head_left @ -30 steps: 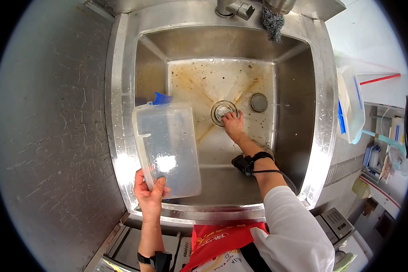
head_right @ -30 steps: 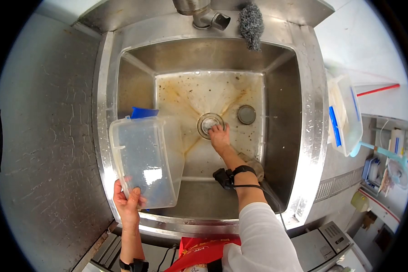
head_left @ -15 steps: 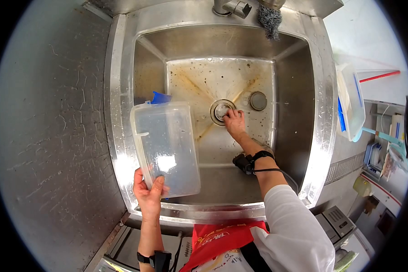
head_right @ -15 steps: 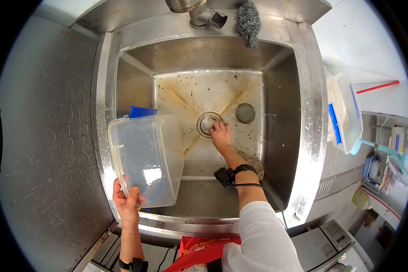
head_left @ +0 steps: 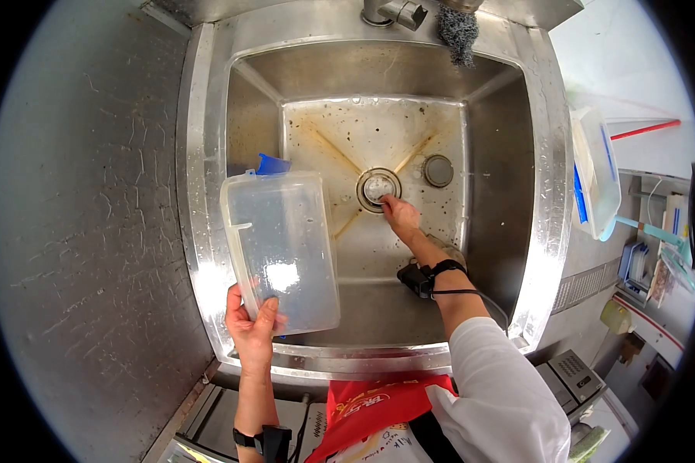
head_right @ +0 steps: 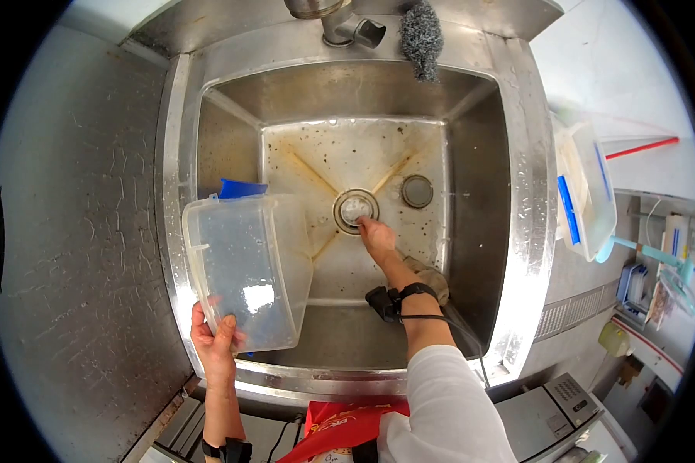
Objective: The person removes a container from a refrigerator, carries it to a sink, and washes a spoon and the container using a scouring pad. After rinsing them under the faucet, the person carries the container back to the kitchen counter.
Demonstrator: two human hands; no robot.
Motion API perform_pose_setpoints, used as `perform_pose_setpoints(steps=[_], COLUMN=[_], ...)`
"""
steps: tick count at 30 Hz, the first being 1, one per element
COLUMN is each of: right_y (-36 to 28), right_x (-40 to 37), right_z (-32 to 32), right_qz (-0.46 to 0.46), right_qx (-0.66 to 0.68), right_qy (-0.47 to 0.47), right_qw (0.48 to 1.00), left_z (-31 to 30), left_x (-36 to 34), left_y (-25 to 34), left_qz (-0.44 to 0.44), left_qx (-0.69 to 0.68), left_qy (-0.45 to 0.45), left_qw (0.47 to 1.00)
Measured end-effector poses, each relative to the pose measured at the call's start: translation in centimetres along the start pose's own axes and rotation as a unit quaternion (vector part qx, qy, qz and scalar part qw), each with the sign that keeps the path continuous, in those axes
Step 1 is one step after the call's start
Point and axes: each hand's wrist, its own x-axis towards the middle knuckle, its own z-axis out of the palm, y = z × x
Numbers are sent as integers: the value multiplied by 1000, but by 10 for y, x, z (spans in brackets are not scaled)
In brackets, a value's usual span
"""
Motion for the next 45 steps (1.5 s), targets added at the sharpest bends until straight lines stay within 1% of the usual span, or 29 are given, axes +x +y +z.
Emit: perform_pose_setpoints(steps=[1,4,7,10,13,16,19,22,25,28,31,34,40,43,45], right_y=[-1,12,26,29,22,14,10,12,11,9,12,16,14,17,21], right_x=[-1,1,-5,-5,-4,2,6,8,7,4,6,11,9,11,14], right_z=[-1,3,-1,-12,-18,-14,-4,6,13,9,16,18,14,19,19], right_qz=[12,-29,-59,-50,-54,-9,-30,-10,-10,8,-28,-11,-26,-45,-81], right_qx=[23,108,138,117,77,35,33,25,-7,-19,-34,-65,-45,-94,-159], right_qy=[0,11,-18,-72,-56,-75,-29,-30,-22,-61,-17,-57,-41,-41,-56], right_qw=[1000,994,988,989,994,997,999,999,1000,998,999,996,998,994,982], left_z=[0,1,2,4,5,4,4,4,4,5,5,5,6,7,6], left_x=[0,0,0,0,0,-1,-1,-1,-1,-2,-1,-1,-1,-1,-1], left_y=[0,1,3,4,3,2,1,1,1,1,0,-1,-1,0,-1], left_qz=[0,-4,-5,4,9,10,12,13,14,10,12,14,14,12,12], left_qx=[-1,4,8,14,16,13,17,16,13,15,17,14,14,17,18], left_qy=[0,2,2,10,13,13,15,15,14,15,15,12,13,12,13], left_qw=[1000,1000,1000,1000,1000,1000,1000,1000,1000,1000,1000,1000,1000,1000,1000])
